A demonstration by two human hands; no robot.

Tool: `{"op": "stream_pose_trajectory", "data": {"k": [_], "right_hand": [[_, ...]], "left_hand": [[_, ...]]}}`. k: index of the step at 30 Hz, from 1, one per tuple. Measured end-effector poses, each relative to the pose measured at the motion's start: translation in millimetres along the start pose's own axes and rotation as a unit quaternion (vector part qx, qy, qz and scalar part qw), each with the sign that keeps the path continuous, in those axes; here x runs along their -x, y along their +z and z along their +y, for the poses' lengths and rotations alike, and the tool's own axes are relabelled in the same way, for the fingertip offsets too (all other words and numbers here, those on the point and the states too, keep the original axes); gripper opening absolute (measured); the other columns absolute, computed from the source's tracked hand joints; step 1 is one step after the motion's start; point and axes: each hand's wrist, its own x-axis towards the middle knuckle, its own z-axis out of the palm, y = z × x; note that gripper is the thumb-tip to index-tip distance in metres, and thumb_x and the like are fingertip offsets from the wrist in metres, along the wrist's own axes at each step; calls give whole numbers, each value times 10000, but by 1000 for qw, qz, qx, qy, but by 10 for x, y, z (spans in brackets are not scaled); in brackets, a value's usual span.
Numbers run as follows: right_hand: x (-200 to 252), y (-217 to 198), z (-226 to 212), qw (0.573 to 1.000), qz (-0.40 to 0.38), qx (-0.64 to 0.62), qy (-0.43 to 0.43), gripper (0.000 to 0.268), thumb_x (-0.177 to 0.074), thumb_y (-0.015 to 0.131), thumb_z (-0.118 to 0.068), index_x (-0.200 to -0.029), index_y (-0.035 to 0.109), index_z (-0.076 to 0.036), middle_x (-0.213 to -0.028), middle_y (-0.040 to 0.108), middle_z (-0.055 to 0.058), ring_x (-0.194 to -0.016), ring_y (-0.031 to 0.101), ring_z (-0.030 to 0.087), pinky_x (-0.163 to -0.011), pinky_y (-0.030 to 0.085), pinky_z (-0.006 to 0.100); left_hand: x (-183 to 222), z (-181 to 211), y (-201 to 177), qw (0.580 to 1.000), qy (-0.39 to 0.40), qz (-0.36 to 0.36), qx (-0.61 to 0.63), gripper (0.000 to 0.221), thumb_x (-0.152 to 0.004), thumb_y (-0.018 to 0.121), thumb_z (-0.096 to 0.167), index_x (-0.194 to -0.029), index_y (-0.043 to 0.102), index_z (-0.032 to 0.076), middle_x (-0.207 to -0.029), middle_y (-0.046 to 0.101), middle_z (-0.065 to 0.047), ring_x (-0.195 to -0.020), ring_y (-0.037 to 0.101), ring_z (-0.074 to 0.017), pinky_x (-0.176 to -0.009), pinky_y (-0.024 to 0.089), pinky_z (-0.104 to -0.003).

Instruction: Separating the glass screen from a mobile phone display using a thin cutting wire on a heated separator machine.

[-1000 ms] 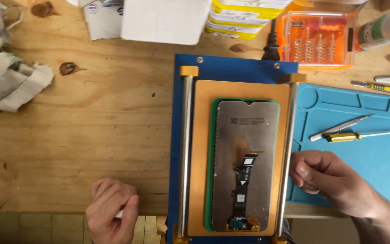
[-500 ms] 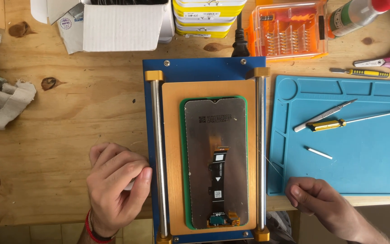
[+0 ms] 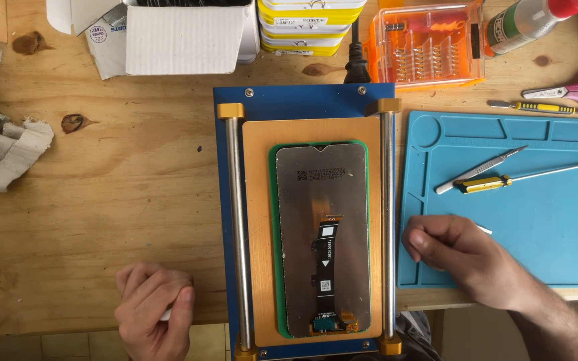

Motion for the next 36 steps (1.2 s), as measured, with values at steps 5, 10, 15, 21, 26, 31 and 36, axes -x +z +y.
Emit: {"op": "stream_pose_trajectory", "data": {"k": [5,10,15,21,26,31,36], "right_hand": [[-126,48,-247,990,20,106,-95,451,-1134,542,-332,-778,662,-82,-733,600,-3,-678,504,136,-638,423,294],[-208,50,-268,901,122,324,-261,203,-1087,578,-195,-945,697,-113,-666,596,-20,-524,504,188,-527,409,339],[-228,-48,-179,805,144,439,-373,58,-1066,622,-50,-1059,676,-71,-685,570,19,-553,507,279,-522,430,388],[-170,-57,-34,833,118,406,-357,95,-1046,605,-12,-1031,674,-75,-648,572,6,-510,479,252,-486,418,365],[63,-158,565,866,95,361,-332,113,-1012,612,-2,-1107,664,-33,-699,658,37,-526,589,232,-486,467,351],[468,-120,1043,889,105,340,-287,169,-998,553,6,-1113,650,-71,-716,673,29,-535,585,237,-505,466,347],[623,-60,1342,875,133,400,-239,338,-892,700,72,-1159,672,-135,-669,590,18,-513,484,271,-480,452,351]], "left_hand": [[354,-41,3,998,-45,44,-26,370,-1013,560,160,-649,593,105,-647,602,7,-682,494,-178,-876,300,-345],[669,-295,-54,993,-4,68,-91,304,-1034,575,190,-751,645,104,-762,675,-13,-693,534,-192,-866,357,-364],[588,-347,-203,987,52,51,-142,112,-1077,687,-60,-1142,766,-15,-1036,675,-200,-863,603,-314,-818,523,-408],[-12,-293,-259,989,55,29,-135,120,-1133,642,-90,-1145,758,-60,-1144,677,-260,-967,670,-335,-895,562,-422],[-421,-181,-142,992,80,-44,-87,104,-1076,643,-11,-1014,727,-17,-1034,690,-177,-895,665,-297,-845,522,-408],[-765,-69,9,976,178,-105,-63,160,-1059,612,93,-919,657,30,-950,656,-136,-753,561,-308,-758,386,-452],[-1022,-42,69,942,306,-112,-83,165,-1043,593,125,-889,614,71,-903,647,-123,-699,516,-304,-696,368,-466]]}}
